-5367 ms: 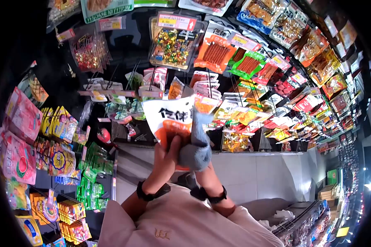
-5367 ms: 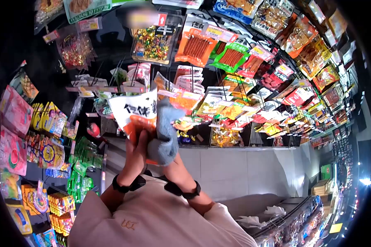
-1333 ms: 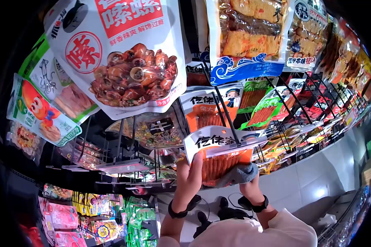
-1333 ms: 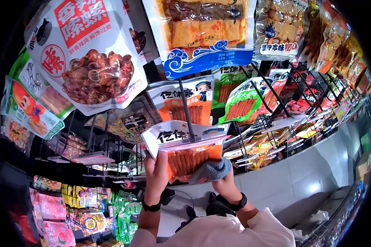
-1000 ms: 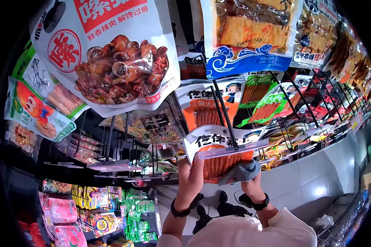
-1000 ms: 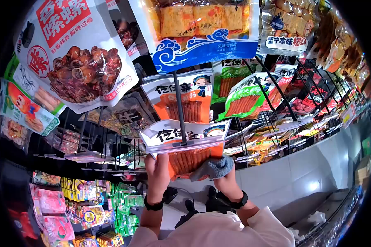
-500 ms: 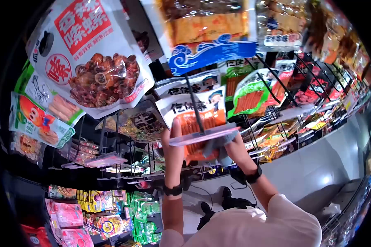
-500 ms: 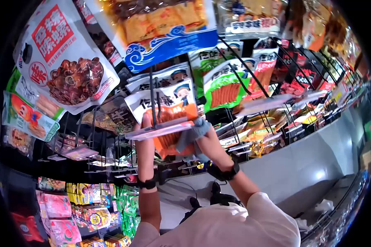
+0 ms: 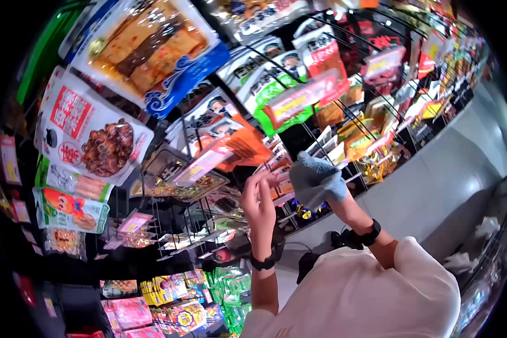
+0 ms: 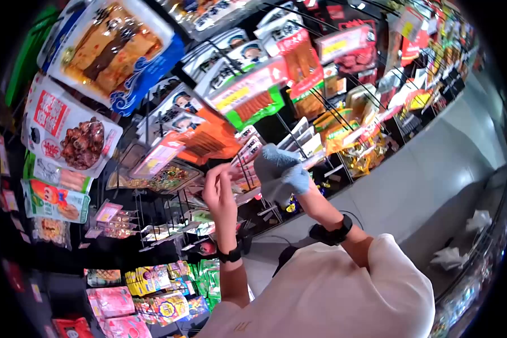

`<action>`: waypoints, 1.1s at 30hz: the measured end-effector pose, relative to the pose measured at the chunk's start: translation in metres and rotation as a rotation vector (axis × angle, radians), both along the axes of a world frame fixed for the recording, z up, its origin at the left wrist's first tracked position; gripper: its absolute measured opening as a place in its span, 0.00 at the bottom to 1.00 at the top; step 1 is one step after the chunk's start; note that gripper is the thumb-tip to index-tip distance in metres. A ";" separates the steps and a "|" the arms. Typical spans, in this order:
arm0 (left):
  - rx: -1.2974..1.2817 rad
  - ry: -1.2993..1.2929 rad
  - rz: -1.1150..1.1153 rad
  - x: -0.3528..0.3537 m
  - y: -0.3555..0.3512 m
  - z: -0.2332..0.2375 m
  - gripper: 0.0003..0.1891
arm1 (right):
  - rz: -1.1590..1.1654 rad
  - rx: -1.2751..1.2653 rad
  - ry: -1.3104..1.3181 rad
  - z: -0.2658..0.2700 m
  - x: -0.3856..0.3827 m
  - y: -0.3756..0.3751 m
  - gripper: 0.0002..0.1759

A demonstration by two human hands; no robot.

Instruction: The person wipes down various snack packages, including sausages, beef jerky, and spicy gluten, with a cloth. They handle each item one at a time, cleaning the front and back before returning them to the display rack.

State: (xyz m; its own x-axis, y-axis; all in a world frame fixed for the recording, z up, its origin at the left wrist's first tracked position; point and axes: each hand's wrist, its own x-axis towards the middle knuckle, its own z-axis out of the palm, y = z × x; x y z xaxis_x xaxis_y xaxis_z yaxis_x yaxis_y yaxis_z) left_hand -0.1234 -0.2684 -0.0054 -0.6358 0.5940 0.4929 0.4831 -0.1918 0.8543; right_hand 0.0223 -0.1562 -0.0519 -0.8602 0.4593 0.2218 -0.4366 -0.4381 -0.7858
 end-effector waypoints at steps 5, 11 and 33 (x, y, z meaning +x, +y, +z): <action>0.148 -0.035 0.000 -0.006 0.053 0.001 0.17 | -0.080 -0.319 0.156 -0.031 0.071 0.006 0.35; -0.015 0.171 0.221 -0.023 0.075 -0.006 0.31 | -0.439 0.191 0.002 -0.031 0.104 0.018 0.33; -0.007 -0.177 -0.268 -0.031 0.130 -0.023 0.19 | -0.467 0.301 -0.118 -0.118 0.085 0.030 0.29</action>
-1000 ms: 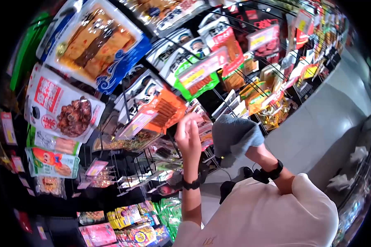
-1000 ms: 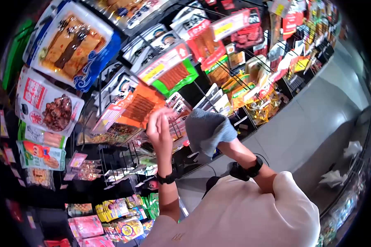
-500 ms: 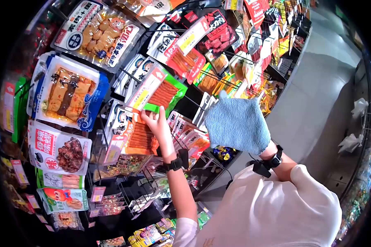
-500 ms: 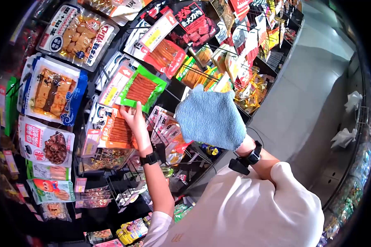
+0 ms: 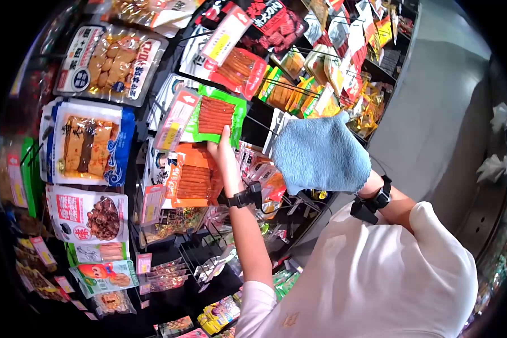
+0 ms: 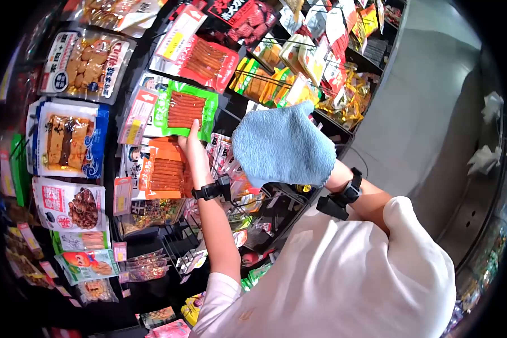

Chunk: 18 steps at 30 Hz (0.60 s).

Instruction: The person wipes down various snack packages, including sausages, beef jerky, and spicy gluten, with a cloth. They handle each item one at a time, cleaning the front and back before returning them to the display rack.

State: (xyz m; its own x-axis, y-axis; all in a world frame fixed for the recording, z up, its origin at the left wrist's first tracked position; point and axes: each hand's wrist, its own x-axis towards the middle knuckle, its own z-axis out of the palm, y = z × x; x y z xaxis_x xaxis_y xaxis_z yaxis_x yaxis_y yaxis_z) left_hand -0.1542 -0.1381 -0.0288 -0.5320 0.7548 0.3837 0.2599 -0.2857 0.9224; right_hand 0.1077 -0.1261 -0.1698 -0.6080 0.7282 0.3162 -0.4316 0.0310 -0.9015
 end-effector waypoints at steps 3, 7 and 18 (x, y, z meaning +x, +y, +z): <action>0.029 -0.025 0.020 0.013 0.000 -0.001 0.19 | -0.018 0.019 -0.021 -0.005 0.002 0.001 0.29; 0.092 -0.041 0.042 0.022 0.004 0.007 0.17 | -0.025 0.057 -0.042 -0.002 0.002 0.001 0.29; 0.146 -0.156 0.071 0.021 0.002 0.021 0.17 | 0.014 0.164 -0.105 0.002 -0.006 -0.003 0.28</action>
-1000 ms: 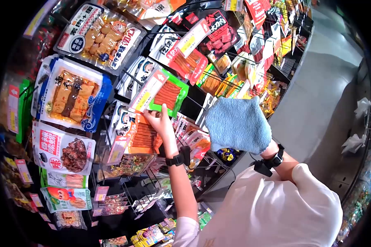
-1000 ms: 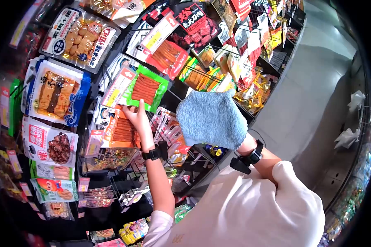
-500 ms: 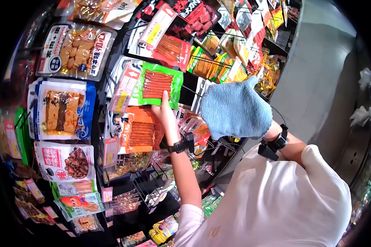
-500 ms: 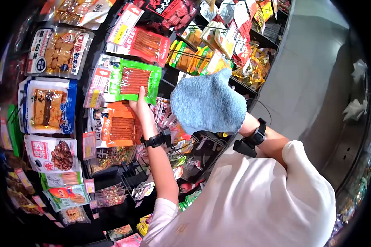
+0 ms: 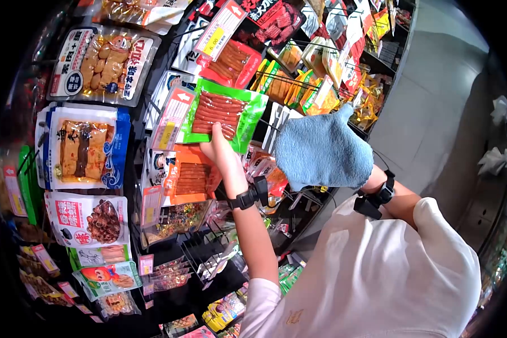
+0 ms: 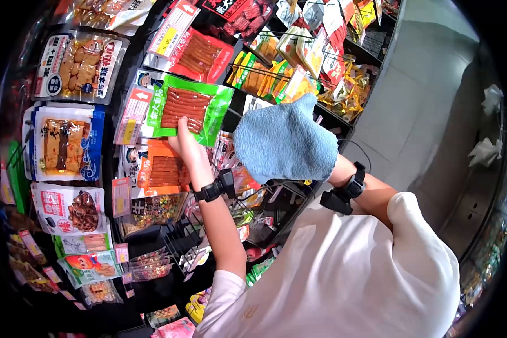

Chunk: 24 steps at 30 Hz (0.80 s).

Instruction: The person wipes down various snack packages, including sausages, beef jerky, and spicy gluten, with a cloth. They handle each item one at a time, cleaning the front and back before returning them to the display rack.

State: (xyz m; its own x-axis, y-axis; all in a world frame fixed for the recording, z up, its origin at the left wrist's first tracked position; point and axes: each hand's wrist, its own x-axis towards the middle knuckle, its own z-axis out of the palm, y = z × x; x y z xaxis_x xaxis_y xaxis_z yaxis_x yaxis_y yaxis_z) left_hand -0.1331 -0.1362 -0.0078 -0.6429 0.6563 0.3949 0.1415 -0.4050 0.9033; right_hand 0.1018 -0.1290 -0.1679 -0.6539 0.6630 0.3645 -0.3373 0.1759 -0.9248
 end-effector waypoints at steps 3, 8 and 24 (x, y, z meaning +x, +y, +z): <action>-0.014 0.110 0.036 -0.009 -0.004 -0.007 0.17 | -0.019 0.003 -0.029 -0.010 0.003 0.001 0.28; -0.064 0.141 -0.009 -0.012 -0.021 -0.002 0.17 | -0.014 0.061 -0.036 -0.008 0.002 0.003 0.26; -0.184 0.081 -0.020 0.039 -0.078 0.034 0.22 | 0.210 0.134 -0.041 0.045 0.015 -0.012 0.28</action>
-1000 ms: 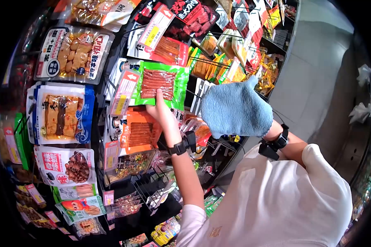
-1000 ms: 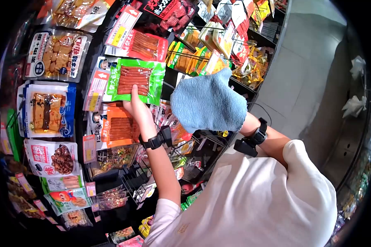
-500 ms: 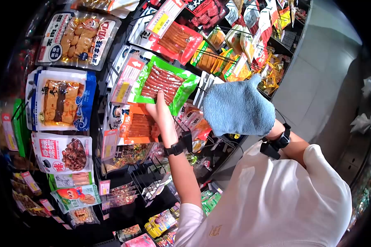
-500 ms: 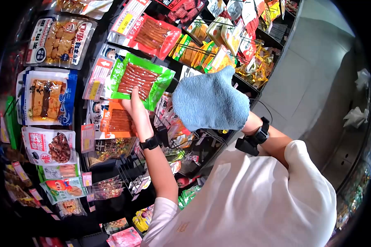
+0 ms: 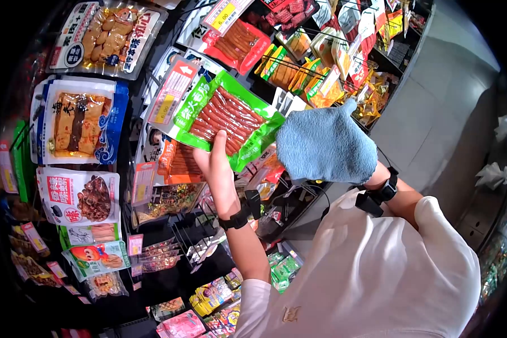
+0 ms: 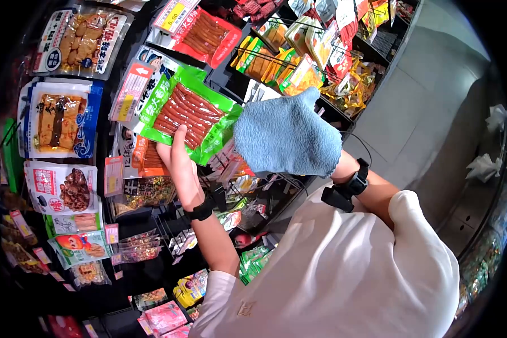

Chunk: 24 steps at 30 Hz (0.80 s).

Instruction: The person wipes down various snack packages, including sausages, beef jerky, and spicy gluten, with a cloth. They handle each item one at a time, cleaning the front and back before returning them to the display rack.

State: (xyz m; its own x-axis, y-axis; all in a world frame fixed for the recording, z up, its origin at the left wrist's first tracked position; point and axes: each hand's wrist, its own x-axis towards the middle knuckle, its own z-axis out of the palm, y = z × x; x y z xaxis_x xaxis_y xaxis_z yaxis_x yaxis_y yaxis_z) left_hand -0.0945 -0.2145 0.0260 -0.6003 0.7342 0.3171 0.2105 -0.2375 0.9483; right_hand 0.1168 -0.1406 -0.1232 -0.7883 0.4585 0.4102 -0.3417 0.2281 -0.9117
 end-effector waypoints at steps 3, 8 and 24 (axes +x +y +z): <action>-0.003 -0.047 0.029 0.008 -0.011 0.002 0.24 | 0.112 -0.513 0.187 -0.003 0.001 0.005 0.30; -0.009 -0.042 0.001 0.022 -0.030 0.012 0.24 | -0.089 -0.331 0.003 0.026 0.016 0.001 0.31; -0.130 0.005 -0.028 0.051 -0.036 -0.031 0.14 | 0.170 -1.009 0.455 0.106 0.043 0.001 0.53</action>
State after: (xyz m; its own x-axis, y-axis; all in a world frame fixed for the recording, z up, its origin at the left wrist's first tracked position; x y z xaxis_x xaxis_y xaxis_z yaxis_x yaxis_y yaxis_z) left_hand -0.0439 -0.2510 -0.0051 -0.5779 0.7855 0.2213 0.2102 -0.1188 0.9704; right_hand 0.1602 -0.1400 -0.0174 -0.7439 0.6443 0.1774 -0.6466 -0.6267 -0.4349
